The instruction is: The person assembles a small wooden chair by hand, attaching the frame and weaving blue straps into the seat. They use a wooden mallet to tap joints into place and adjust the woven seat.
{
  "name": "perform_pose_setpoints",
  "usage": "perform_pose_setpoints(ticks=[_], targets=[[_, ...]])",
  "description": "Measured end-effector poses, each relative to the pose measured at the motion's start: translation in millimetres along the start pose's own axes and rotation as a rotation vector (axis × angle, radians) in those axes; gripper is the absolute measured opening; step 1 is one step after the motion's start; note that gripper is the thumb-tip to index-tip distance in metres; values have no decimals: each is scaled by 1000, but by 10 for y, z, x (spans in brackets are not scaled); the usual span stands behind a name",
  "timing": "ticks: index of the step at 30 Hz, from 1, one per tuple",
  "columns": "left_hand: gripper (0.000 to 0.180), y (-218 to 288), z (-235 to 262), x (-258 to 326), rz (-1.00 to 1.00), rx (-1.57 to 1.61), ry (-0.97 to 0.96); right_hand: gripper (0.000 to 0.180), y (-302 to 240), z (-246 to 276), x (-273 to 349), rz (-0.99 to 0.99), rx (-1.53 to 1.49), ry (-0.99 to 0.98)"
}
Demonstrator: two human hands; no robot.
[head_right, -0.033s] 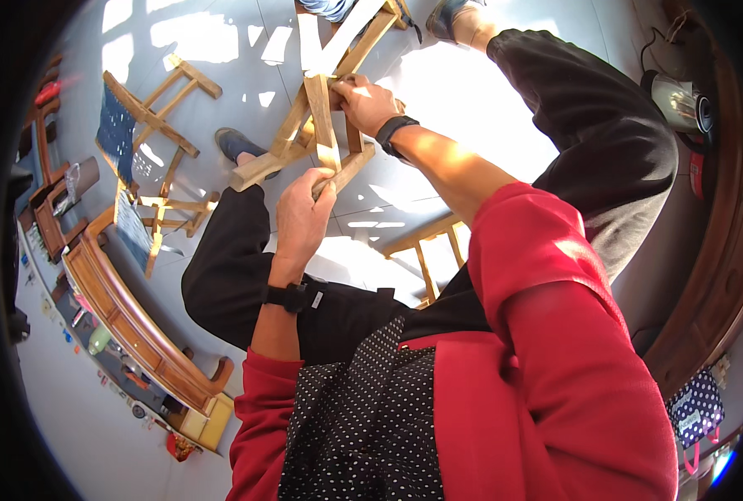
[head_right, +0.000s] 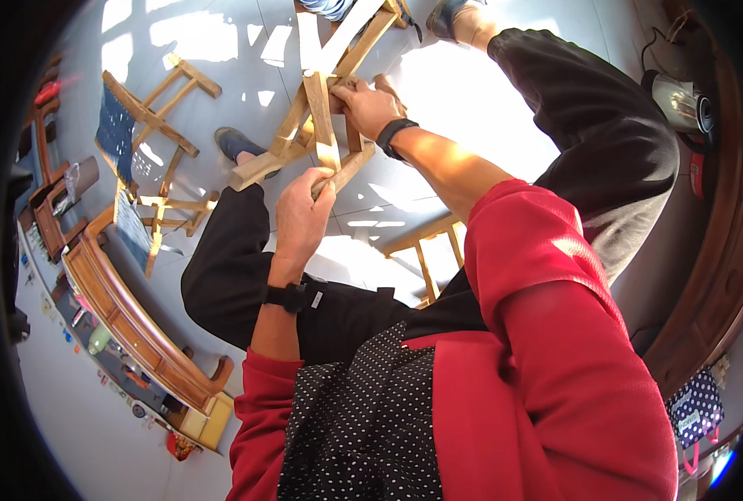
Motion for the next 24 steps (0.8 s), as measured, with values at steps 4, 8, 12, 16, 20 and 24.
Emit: perform_pose_setpoints(ticks=[4,8,12,16,20,24], targets=[[25,25,7,-11,-5,-26,-13,29,24,-294,350,23,24,-207],[27,21,2,-13,-21,-28,22,34,59,-408,457,-129,-174,-400],[27,-21,-25,-20,-4,-38,9,37,-106,-250,410,-232,-135,-524],[26,-7,0,-30,-84,-43,67,28,-257,156,582,-165,110,-746],[25,-100,-39,-43,62,50,-10,20,110,507,660,-571,-187,-799],[25,-111,-32,-42,63,49,-12,37,223,204,302,-232,-236,-559]])
Point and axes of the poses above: each hand's wrist, its own x-axis away from the middle knuckle, its own z-axis out of the back of the hand, y = z × x, the point moved 5 cm from there along -x, towards the middle knuckle, and after that the axes turned 3 degrees about -x, right-handed, at the moved point
